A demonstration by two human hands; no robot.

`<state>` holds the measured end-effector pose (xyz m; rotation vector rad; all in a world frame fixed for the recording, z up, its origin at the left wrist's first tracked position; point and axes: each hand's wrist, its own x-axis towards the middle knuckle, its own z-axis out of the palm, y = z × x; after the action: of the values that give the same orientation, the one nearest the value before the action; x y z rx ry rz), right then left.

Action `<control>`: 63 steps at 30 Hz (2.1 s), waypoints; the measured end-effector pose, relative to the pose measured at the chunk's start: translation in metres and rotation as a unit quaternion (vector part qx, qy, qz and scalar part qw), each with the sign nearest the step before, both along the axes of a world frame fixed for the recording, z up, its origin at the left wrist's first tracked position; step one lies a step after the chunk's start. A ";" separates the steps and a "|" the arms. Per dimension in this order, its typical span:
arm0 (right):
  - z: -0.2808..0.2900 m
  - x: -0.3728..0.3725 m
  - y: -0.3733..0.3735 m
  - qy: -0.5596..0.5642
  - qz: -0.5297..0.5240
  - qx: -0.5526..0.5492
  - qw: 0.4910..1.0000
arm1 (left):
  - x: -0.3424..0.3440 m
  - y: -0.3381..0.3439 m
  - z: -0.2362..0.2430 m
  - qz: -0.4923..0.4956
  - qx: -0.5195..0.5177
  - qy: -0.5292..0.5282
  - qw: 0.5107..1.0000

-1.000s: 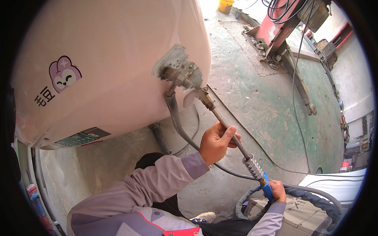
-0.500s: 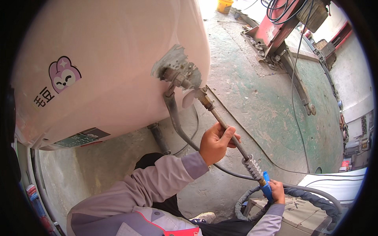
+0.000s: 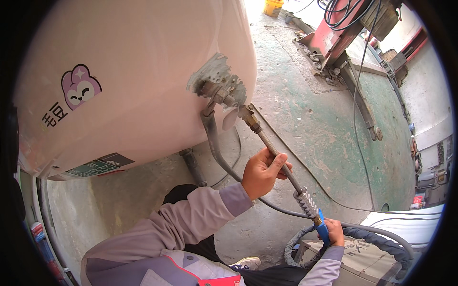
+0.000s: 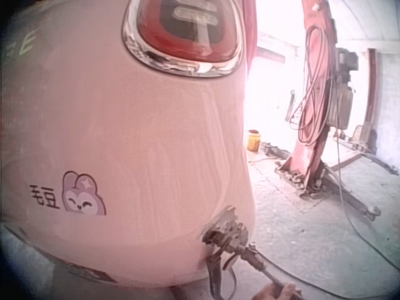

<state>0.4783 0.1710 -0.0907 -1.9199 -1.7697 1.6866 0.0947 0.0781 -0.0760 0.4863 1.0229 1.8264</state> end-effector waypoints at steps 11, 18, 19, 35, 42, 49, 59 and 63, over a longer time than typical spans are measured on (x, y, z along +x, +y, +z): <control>0.002 -0.005 -0.001 0.001 0.005 -0.006 1.000 | -0.002 0.000 0.001 -0.001 0.000 0.005 1.000; 0.003 -0.009 -0.001 -0.006 0.022 -0.007 1.000 | -0.001 0.002 0.000 0.003 0.006 -0.004 1.000; 0.003 -0.009 -0.001 -0.008 0.021 -0.010 1.000 | -0.001 0.002 0.000 0.005 0.005 -0.004 1.000; 0.007 -0.005 -0.009 -0.002 0.074 0.003 0.997 | 0.011 0.003 -0.007 0.037 0.018 -0.027 0.999; 0.003 -0.002 -0.011 0.000 0.067 0.008 0.998 | 0.098 -0.008 -0.019 -0.125 -0.024 -0.171 0.977; 0.011 -0.008 -0.015 0.011 0.029 -0.013 0.999 | 0.069 0.012 -0.011 -0.071 -0.020 -0.153 0.985; 0.001 0.019 -0.021 -0.034 0.137 -0.003 0.990 | 0.131 0.001 -0.021 -0.084 -0.024 -0.065 0.994; 0.002 0.031 -0.046 -0.076 0.078 -0.036 0.993 | 0.160 0.004 -0.064 -0.101 -0.055 -0.167 0.979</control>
<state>0.5089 0.1246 -0.0888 -2.0411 -1.9874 1.7155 0.2545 0.0825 -0.1400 0.1971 0.8065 1.5951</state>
